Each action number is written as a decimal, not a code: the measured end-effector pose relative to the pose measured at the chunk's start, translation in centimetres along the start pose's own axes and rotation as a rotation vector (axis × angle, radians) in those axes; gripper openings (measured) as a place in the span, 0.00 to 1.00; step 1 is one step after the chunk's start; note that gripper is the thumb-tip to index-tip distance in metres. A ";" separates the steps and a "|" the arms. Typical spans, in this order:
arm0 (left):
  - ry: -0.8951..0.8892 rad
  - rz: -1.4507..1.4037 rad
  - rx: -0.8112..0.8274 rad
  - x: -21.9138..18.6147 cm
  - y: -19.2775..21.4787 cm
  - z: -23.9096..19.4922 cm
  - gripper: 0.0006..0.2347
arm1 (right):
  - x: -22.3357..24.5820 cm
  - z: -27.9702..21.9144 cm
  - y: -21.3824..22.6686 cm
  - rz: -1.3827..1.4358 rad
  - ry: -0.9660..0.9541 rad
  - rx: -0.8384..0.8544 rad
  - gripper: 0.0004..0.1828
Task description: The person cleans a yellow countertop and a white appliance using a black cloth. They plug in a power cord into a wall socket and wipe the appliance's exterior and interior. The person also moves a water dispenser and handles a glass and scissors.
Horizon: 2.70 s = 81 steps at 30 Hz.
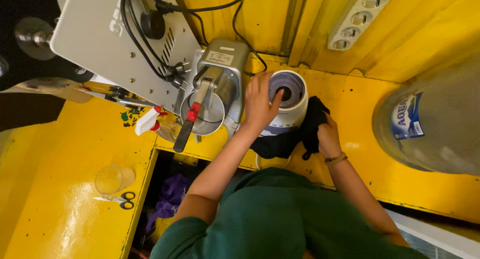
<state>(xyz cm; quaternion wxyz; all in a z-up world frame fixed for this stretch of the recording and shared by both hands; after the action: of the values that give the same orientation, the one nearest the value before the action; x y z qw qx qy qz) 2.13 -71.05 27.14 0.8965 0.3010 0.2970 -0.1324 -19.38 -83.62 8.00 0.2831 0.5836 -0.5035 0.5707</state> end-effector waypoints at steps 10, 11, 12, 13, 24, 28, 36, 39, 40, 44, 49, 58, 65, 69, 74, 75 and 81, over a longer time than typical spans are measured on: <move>-0.034 0.329 0.269 2.1 -8.1 3.2 0.20 | 7.0 -2.6 -6.5 -0.509 0.588 0.098 0.37; -0.029 0.310 0.265 2.3 -8.0 3.0 0.19 | 6.3 -3.3 -6.7 -0.581 0.584 0.071 0.35; -0.023 0.291 0.261 2.4 -7.9 2.8 0.19 | 5.5 -4.0 -6.5 -0.654 0.580 0.043 0.33; -0.023 0.270 0.252 2.4 -7.9 3.0 0.18 | 5.1 -4.8 -6.6 -0.662 0.647 0.074 0.33; -0.010 -0.004 0.221 1.7 -6.3 3.9 0.14 | 1.3 -5.8 -6.9 -0.614 0.787 0.072 0.36; -0.042 0.008 0.190 1.3 -6.0 4.0 0.14 | 5.9 -3.3 -8.2 -0.372 0.717 0.107 0.37; -0.079 0.058 0.146 1.9 -6.6 3.7 0.17 | 9.0 7.8 -10.1 -0.020 0.589 0.551 0.40; -0.098 0.084 0.154 2.0 -6.8 3.5 0.18 | 4.7 12.6 -9.5 0.123 0.208 0.570 0.29; -0.108 0.088 0.159 2.0 -6.9 3.5 0.19 | 3.3 13.5 -9.1 0.163 0.127 0.557 0.27; -0.067 0.083 0.180 2.1 -6.8 3.7 0.19 | -0.4 15.8 -8.7 0.179 -0.016 0.544 0.21; -0.011 0.022 0.168 1.7 -6.2 3.9 0.16 | -0.9 14.3 -7.5 0.100 -0.004 0.507 0.22; 0.028 -0.072 0.087 1.3 -5.2 3.9 0.14 | 2.4 8.1 -7.4 0.007 0.086 0.385 0.24; 0.108 -0.210 0.112 3.2 -5.5 3.6 0.18 | 2.5 4.7 -6.3 -0.036 0.191 0.229 0.26; 0.189 -0.279 0.131 4.1 -6.0 3.2 0.21 | 1.5 1.7 -5.1 -0.025 0.337 0.074 0.27; 0.190 -0.383 0.210 4.9 -6.5 3.0 0.22 | 1.7 -1.4 -5.3 -0.049 0.400 -0.044 0.26; 0.187 -0.386 0.228 5.1 -6.7 2.9 0.22 | 2.1 -1.3 -5.5 -0.026 0.367 -0.064 0.26; 0.189 -0.409 0.334 6.1 -7.9 3.1 0.25 | 8.7 -1.0 -8.0 0.188 0.404 0.090 0.24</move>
<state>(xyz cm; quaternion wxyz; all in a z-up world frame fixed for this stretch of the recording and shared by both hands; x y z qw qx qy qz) 5.06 -79.52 21.79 0.7574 0.3894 0.4079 -0.3291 -13.81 -82.36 18.46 0.2974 0.4201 -0.4627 0.7218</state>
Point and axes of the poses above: each hand's wrist, its own z-axis towards the middle knuckle, its own y-axis out of the back of the hand, x = y × z, the point moved 8 cm from there along z, towards the middle knuckle, and after that the axes turned 5 degrees about -x, right-handed, at the moved point
